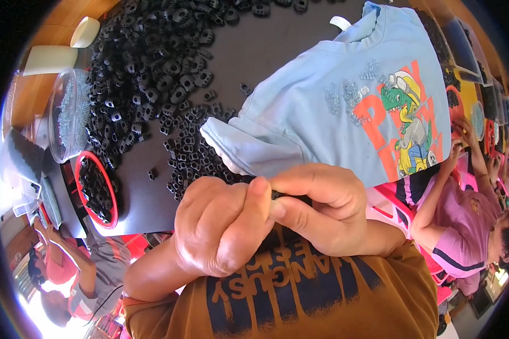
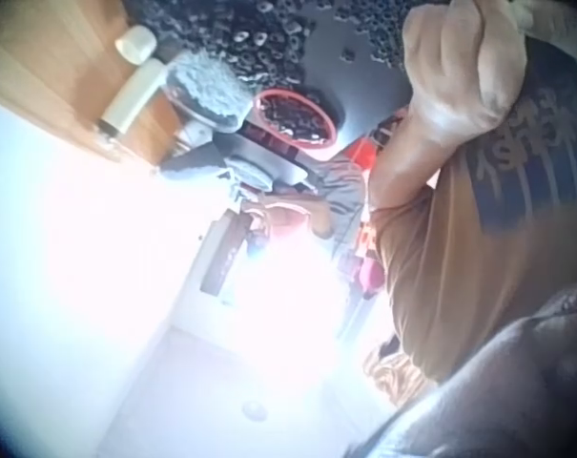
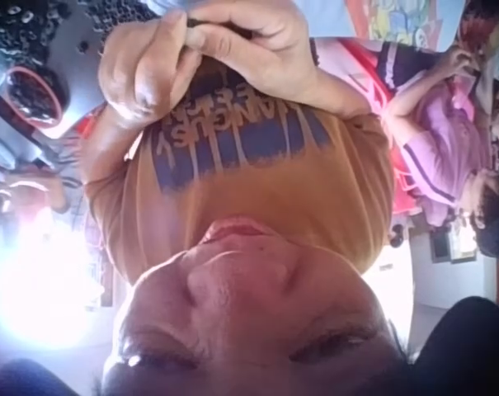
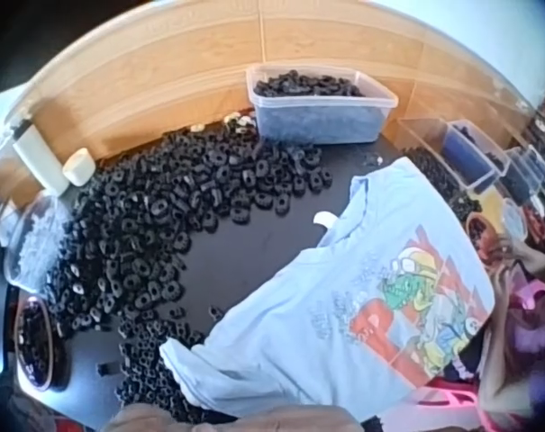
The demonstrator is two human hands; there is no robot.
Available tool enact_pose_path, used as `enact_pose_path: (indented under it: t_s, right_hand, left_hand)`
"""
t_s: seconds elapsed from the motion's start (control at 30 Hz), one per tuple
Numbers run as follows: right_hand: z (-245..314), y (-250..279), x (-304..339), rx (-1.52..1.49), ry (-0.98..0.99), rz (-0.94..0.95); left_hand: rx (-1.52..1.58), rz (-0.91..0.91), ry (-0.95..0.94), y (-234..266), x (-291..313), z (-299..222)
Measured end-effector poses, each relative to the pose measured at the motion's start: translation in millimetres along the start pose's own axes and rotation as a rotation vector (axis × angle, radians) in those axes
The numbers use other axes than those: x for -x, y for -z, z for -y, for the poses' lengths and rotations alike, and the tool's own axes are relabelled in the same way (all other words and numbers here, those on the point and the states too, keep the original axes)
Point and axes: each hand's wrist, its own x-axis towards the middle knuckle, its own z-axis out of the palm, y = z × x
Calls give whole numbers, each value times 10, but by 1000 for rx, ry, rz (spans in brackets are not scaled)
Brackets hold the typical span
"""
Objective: Attaching decorative black plastic components to a light blue graphic t-shirt.
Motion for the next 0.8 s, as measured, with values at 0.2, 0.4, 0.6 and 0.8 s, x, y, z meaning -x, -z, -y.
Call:
enact_pose_path:
  t_s: [0.2,0.4,0.6,0.8]
  right_hand:
    - [-2,13,2,-107,-96,-69]
    - [-21,172,-37,-47,-87,-62]
    - [-10,279,0,-144,-67,-59]
    - [-10,322,-14,-164,-13,-115]
  left_hand:
    - [93,14,91,-19,-122,62]
    - [-35,131,-32,-43,-269,53]
    - [78,192,-58,-72,-569,186]
    - [211,91,396,-80,-1518,541]
